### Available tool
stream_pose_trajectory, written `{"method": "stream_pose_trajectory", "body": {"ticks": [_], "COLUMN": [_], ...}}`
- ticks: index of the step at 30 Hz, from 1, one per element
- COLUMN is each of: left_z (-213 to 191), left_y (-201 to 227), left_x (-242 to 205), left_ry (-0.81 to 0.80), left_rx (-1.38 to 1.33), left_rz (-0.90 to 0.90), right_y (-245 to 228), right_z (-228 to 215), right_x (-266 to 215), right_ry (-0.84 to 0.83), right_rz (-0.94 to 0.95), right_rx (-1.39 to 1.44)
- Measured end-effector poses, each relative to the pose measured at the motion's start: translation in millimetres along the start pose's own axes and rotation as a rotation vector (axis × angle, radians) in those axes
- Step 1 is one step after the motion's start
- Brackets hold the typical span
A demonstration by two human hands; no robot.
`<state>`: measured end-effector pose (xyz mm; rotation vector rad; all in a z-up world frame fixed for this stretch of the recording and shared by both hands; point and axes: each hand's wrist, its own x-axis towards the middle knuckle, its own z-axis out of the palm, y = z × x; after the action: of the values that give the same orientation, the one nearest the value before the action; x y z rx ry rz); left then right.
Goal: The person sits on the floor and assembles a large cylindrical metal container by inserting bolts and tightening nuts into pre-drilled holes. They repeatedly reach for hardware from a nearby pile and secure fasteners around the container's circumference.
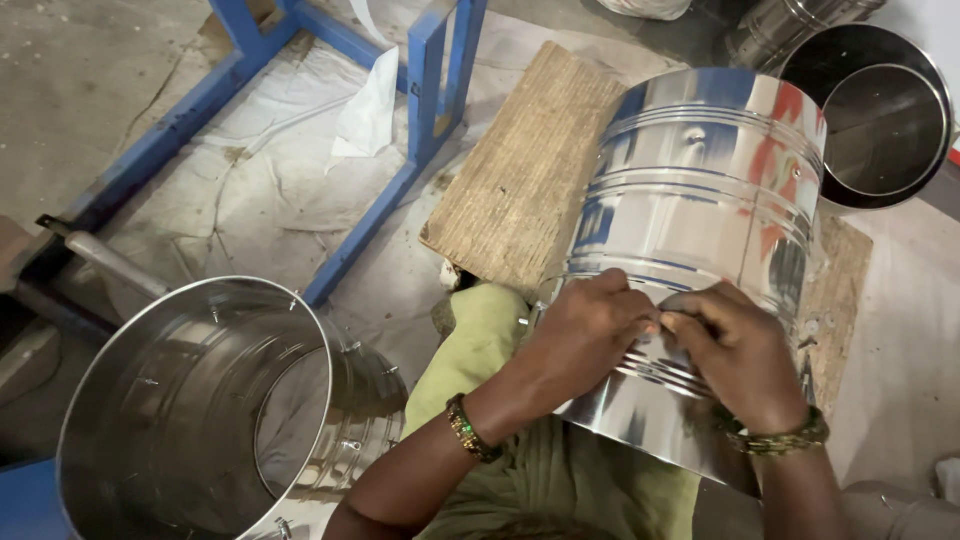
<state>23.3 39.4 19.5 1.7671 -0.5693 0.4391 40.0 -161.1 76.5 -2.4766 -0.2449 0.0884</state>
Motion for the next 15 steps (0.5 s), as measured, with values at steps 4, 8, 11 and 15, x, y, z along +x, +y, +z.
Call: {"method": "stream_pose_trajectory", "body": {"ticks": [4,8,11,15], "left_z": [7.7,16.8,19.0,26.6], "left_y": [-1.4,-7.6,-9.1,-6.7], "left_x": [9.6,9.4,1.5,-3.5], "left_ry": [-0.084,-0.072,-0.026,0.021], "left_rx": [0.03,-0.057,-0.14,-0.143], "left_rz": [0.031,0.049,-0.072,-0.129], "right_y": [42.5,121.4,171.3,171.5], "right_z": [-15.6,-47.0,-12.3,81.4], "right_x": [-27.5,-100.0,-136.9,-173.4], "right_ry": [0.045,-0.232,-0.462,-0.634], "right_rz": [0.135,0.074,0.085,0.307], "right_rx": [0.232,0.256,0.315,0.368]}}
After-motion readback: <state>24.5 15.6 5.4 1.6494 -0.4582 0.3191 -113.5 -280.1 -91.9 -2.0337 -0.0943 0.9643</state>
